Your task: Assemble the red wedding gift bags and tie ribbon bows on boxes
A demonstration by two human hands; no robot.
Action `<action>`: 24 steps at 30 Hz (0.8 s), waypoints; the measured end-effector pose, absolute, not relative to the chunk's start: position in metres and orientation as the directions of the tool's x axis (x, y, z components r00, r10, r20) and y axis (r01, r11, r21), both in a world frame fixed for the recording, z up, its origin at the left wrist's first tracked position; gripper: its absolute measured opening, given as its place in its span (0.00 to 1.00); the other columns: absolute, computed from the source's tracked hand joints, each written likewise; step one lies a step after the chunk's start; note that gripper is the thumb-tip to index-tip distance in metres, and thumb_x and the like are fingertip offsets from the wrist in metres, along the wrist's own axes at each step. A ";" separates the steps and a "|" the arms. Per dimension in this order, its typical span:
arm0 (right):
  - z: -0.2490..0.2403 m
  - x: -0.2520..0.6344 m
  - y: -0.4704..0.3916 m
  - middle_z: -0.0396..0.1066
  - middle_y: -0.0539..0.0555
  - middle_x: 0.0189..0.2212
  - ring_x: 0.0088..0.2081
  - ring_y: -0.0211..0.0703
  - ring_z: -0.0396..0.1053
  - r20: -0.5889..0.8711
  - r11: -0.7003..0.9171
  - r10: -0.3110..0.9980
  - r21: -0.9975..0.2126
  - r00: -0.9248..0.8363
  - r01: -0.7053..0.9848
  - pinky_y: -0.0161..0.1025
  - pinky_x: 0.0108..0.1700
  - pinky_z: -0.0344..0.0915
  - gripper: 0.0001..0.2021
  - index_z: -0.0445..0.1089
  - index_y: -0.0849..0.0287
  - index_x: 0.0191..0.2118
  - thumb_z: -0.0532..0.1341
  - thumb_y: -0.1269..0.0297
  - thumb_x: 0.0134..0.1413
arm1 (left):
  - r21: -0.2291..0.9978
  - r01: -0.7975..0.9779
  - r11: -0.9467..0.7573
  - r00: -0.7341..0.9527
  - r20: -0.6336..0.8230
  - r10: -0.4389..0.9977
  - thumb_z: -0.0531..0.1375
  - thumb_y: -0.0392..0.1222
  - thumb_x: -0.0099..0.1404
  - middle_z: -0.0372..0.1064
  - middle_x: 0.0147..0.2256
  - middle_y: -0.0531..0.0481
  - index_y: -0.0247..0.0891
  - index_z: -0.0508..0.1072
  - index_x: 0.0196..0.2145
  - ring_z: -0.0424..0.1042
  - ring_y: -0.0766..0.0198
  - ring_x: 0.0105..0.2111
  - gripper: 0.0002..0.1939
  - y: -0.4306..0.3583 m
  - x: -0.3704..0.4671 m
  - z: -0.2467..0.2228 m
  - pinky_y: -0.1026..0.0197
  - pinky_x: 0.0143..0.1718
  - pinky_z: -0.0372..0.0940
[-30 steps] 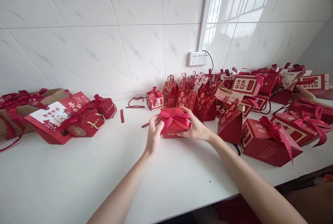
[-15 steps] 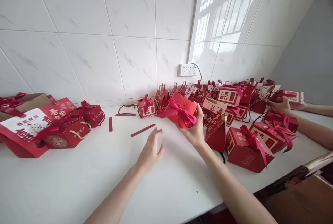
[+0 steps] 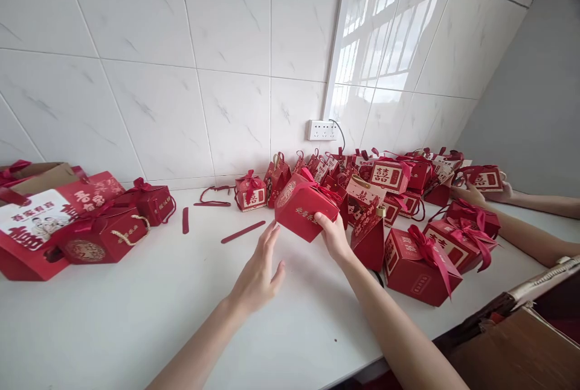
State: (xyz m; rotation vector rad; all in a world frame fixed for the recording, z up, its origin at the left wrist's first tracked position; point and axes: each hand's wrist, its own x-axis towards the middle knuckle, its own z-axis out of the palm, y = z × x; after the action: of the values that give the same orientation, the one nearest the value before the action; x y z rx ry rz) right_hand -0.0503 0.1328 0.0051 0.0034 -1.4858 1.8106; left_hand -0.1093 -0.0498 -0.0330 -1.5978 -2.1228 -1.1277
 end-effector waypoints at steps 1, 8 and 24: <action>0.004 -0.051 0.133 0.71 0.55 0.46 0.49 0.52 0.68 0.411 -0.109 0.550 -0.828 -0.727 -0.550 0.50 0.53 0.64 0.28 0.63 0.55 0.49 0.67 0.51 0.42 | 0.422 0.902 0.096 -0.359 0.608 0.708 0.47 0.33 0.66 0.35 0.65 0.40 0.48 0.32 0.64 0.46 0.53 0.64 0.35 -0.050 -0.109 -0.032 0.50 0.56 0.62; 0.015 -0.044 0.139 0.75 0.55 0.38 0.48 0.56 0.69 0.171 -0.501 0.459 -0.761 -0.872 -0.413 0.54 0.46 0.69 0.29 0.67 0.54 0.43 0.59 0.38 0.38 | 0.441 0.891 0.104 -0.367 0.568 0.737 0.46 0.33 0.67 0.44 0.64 0.44 0.49 0.44 0.62 0.53 0.57 0.61 0.28 -0.050 -0.113 -0.037 0.54 0.53 0.65; 0.034 0.166 0.154 0.53 0.61 0.59 0.59 0.61 0.55 0.776 0.841 0.532 -0.533 -0.339 0.099 0.61 0.57 0.57 0.50 0.44 0.49 0.64 0.71 0.56 0.37 | 0.318 0.945 0.080 -0.265 0.599 0.755 0.47 0.43 0.66 0.67 0.48 0.48 0.43 0.70 0.38 0.73 0.62 0.44 0.13 -0.042 -0.129 -0.043 0.64 0.37 0.70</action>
State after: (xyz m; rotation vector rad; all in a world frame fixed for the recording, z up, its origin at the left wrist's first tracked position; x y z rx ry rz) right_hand 0.1665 0.1541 0.0338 -0.4730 -1.8864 0.4765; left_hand -0.1295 -0.0420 -0.0426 -1.7022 -2.0820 -0.9693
